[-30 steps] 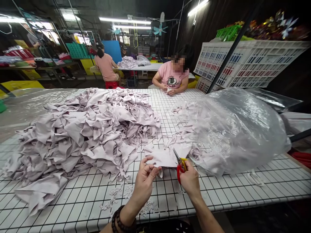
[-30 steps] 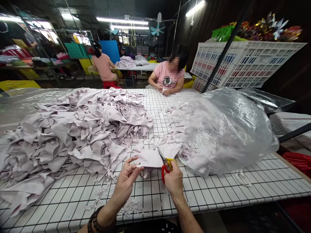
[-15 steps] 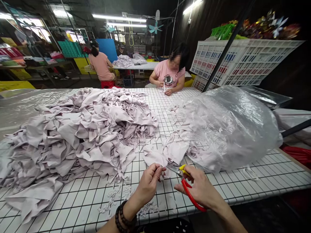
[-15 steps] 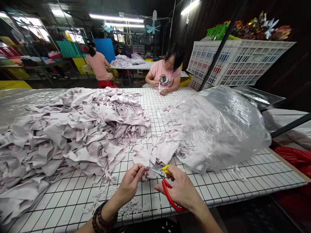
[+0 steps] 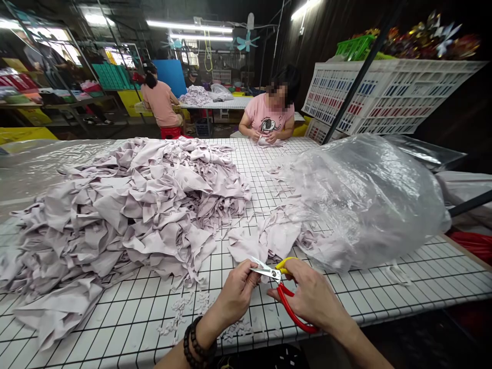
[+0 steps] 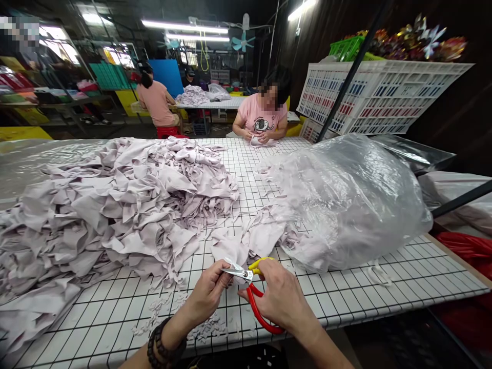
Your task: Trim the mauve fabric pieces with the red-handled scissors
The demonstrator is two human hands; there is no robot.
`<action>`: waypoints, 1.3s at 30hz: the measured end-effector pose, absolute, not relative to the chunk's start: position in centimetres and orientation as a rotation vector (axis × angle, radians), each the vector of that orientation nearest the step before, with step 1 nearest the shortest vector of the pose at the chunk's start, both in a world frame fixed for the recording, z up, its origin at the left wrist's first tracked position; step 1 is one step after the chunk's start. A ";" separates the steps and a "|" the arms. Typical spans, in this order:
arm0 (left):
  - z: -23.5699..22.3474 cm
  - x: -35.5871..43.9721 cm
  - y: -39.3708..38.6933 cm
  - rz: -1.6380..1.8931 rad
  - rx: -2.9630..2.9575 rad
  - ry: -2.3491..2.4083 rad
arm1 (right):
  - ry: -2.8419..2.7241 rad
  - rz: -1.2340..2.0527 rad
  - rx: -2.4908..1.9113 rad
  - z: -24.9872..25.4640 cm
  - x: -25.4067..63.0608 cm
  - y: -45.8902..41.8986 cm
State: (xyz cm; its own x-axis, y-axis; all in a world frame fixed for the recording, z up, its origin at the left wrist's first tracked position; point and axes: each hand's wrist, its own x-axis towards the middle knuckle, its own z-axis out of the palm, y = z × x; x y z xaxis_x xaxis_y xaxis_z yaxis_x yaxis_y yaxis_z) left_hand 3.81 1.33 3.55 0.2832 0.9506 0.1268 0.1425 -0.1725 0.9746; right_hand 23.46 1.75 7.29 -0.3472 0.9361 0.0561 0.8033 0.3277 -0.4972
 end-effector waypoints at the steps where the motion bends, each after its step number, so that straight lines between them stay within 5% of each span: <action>1: 3.5 3.8 1.3 1.018 1.569 1.044 | -2.267 0.543 -1.551 7.2 23.5 1.8; 31: 3.6 3.3 0.9 0.946 1.449 1.052 | -2.267 0.595 -1.489 4.8 24.7 2.2; 39: 1.0 -0.2 -0.2 1.505 0.886 1.127 | -1.826 0.989 -1.630 3.7 26.4 6.2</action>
State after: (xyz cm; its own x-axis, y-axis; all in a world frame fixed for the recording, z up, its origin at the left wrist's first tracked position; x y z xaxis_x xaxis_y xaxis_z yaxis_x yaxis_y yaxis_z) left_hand -0.17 -0.16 1.03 -0.2164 0.9762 -0.0152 -0.2889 -0.0492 0.9561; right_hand 26.40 6.17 3.72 -0.1609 0.9818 -0.1013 0.6215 0.0211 -0.7831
